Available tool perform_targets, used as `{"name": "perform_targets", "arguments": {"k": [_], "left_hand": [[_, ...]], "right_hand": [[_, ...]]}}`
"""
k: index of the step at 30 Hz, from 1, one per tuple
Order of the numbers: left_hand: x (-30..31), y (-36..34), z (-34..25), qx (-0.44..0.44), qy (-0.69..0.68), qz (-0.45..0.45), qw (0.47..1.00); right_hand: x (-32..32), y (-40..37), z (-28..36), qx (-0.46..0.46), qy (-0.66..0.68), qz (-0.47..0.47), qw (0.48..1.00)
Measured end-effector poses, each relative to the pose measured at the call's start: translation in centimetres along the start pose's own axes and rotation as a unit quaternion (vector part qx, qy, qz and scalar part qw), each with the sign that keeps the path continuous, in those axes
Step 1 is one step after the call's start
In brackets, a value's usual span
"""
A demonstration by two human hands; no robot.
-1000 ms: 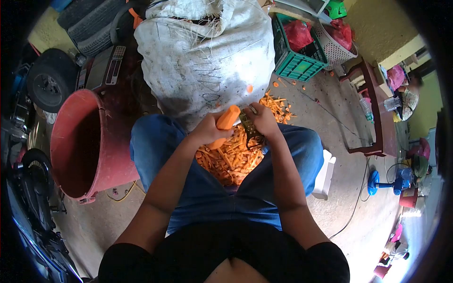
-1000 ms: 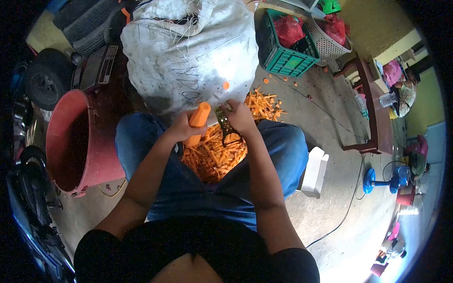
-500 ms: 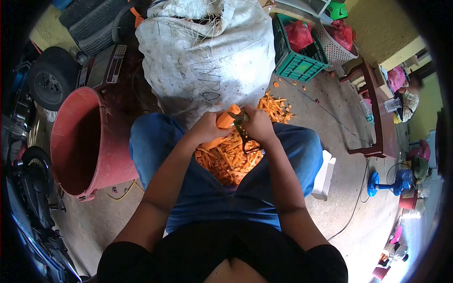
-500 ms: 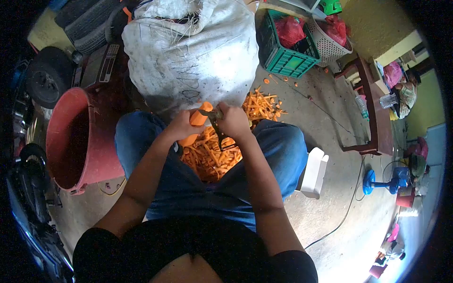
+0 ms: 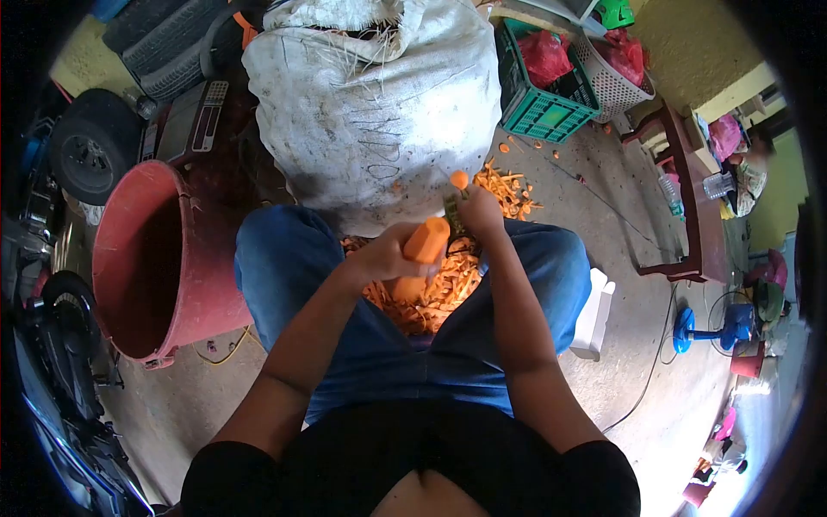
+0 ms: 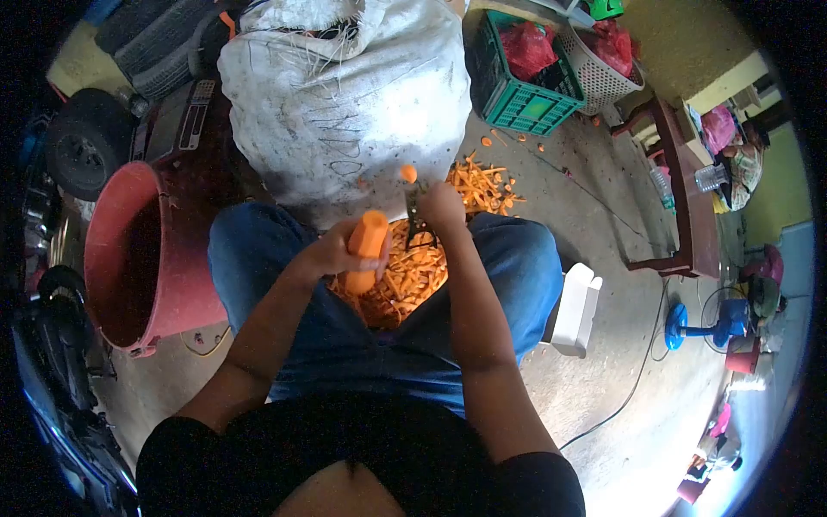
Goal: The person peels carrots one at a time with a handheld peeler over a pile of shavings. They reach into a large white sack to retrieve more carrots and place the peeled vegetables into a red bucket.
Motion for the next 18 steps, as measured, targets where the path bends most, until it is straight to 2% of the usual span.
{"name": "perform_targets", "arguments": {"k": [2,4,8,9,11,13,14,15,16,17,18], "left_hand": [[3.5,-0.5,-0.3,-0.016,0.032,-0.160,0.986],[4.1,-0.8,-1.4,-0.033,0.048,-0.177,0.982],[4.9,-0.7,-1.8,-0.080,0.096,-0.199,0.972],[5.0,-0.7,-2.3,-0.107,0.128,-0.201,0.965],[5.5,-1.0,-1.8,-0.091,0.095,-0.213,0.968],[6.0,-1.4,-1.4,-0.075,0.061,-0.228,0.969],[6.3,-1.7,-1.8,-0.097,0.068,-0.245,0.962],[6.6,-1.9,-2.3,-0.119,0.075,-0.260,0.955],[6.7,-1.8,-2.2,-0.119,0.076,-0.259,0.956],[7.2,-2.3,-2.6,-0.151,0.077,-0.292,0.941],[7.7,-2.8,-3.1,-0.183,0.079,-0.324,0.925]], "right_hand": [[-0.2,0.1,0.5,0.034,0.020,0.002,0.999],[-0.8,-0.3,1.2,0.084,0.038,-0.007,0.996],[-2.0,-0.5,0.7,0.066,-0.008,0.023,0.998],[-2.6,-0.4,1.3,0.092,0.029,0.050,0.994],[-3.9,-0.6,2.4,0.123,0.064,0.082,0.987],[-7.9,-1.5,3.1,0.109,0.125,0.208,0.964],[-9.3,-2.2,3.6,0.107,0.149,0.247,0.951],[-10.4,-2.6,4.0,0.108,0.149,0.246,0.951],[-11.5,-3.2,5.3,0.145,0.210,0.255,0.932],[-12.3,-3.9,6.5,0.181,0.270,0.263,0.908],[-13.0,-4.5,7.3,0.182,0.271,0.262,0.908]]}}
Point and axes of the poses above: each hand's wrist, its own y-axis towards the middle knuckle, its own x-axis out of the back of the hand, z = x × y, the point moved 10 cm from there along y, towards the middle knuckle, and after that the axes turned 6 degrees about z, right-handed, at the moved point
